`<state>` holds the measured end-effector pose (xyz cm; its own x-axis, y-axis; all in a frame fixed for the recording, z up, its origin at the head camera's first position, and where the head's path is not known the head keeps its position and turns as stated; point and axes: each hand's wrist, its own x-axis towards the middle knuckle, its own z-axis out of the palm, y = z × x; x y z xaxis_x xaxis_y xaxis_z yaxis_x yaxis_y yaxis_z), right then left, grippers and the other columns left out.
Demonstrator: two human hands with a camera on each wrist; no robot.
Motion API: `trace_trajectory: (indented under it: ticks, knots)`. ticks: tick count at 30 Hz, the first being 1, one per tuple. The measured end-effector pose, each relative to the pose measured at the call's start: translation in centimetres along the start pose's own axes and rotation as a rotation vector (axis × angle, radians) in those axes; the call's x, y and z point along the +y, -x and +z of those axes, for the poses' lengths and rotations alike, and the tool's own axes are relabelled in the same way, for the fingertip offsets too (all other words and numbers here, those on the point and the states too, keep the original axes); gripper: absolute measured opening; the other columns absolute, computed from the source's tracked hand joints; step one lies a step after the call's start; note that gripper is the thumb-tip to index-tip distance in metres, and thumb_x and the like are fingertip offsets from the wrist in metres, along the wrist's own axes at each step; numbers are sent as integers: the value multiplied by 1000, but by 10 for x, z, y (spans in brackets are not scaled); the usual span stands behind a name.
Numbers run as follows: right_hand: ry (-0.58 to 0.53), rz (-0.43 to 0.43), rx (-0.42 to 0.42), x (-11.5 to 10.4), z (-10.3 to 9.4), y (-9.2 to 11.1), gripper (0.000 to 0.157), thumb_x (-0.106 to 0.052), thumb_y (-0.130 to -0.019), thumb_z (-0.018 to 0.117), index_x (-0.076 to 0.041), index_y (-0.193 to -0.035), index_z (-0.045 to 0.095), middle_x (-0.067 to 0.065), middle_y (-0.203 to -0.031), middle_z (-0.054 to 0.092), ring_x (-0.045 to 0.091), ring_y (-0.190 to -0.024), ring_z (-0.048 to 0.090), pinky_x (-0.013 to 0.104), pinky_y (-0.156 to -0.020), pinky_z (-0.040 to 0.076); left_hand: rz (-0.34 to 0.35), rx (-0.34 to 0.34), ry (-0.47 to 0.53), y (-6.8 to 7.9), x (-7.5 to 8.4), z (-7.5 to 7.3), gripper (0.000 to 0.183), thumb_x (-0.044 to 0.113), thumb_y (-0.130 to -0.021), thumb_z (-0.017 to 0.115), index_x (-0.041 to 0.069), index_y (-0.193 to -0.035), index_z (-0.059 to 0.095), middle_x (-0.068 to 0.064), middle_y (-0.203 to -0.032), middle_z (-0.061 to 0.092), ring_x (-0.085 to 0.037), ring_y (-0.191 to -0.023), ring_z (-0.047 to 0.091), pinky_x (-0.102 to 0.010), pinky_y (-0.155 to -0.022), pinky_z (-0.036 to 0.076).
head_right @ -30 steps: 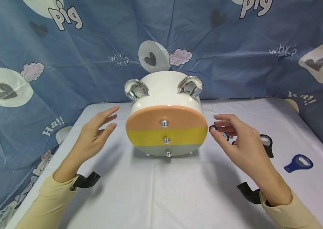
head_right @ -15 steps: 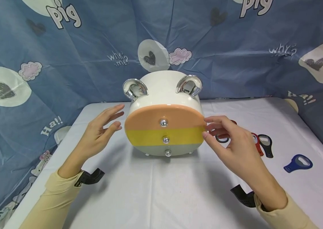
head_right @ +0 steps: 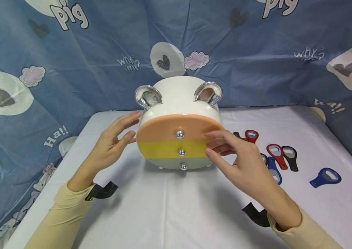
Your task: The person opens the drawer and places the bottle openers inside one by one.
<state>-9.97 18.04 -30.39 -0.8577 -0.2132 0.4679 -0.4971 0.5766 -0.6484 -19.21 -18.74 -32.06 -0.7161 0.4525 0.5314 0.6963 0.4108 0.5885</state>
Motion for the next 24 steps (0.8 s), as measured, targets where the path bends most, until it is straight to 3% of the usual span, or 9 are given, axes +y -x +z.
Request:
trace_trajectory:
  ticks: [5, 11, 16, 24]
  knots:
    - [-37, -14, -23, -4, 8, -4, 38, -11, -98, 79, -22, -134, 71, -7, -119, 79, 0, -98, 75, 10, -89, 58, -31, -13, 72, 0, 0, 2, 51, 6, -110, 59, 18, -159, 54, -4, -168, 45, -25, -151, 51, -33, -94, 66]
    - [-99, -24, -50, -10, 14, -9, 45, -10, -100, 78, -24, -142, 68, -4, -128, 76, 2, -101, 76, 12, -91, 59, -42, -22, 80, -2, 0, 3, 49, 8, -110, 59, 18, -158, 55, -7, -169, 44, -23, -156, 45, -37, -92, 67]
    - [-148, -23, -70, -15, 18, -13, 49, -10, -101, 76, -26, -146, 65, -1, -126, 77, 4, -103, 77, 14, -93, 60, -38, -24, 90, -2, -1, 5, 49, 8, -111, 58, 17, -158, 54, -9, -169, 44, -25, -152, 50, -34, -91, 67]
    - [-172, -18, -80, -18, 21, -19, 49, -10, -101, 76, -25, -147, 66, -1, -125, 78, 4, -104, 77, 13, -94, 60, -44, -35, 164, -1, 0, 6, 48, 8, -112, 56, 17, -159, 53, 0, -169, 44, -23, -150, 51, -34, -91, 67]
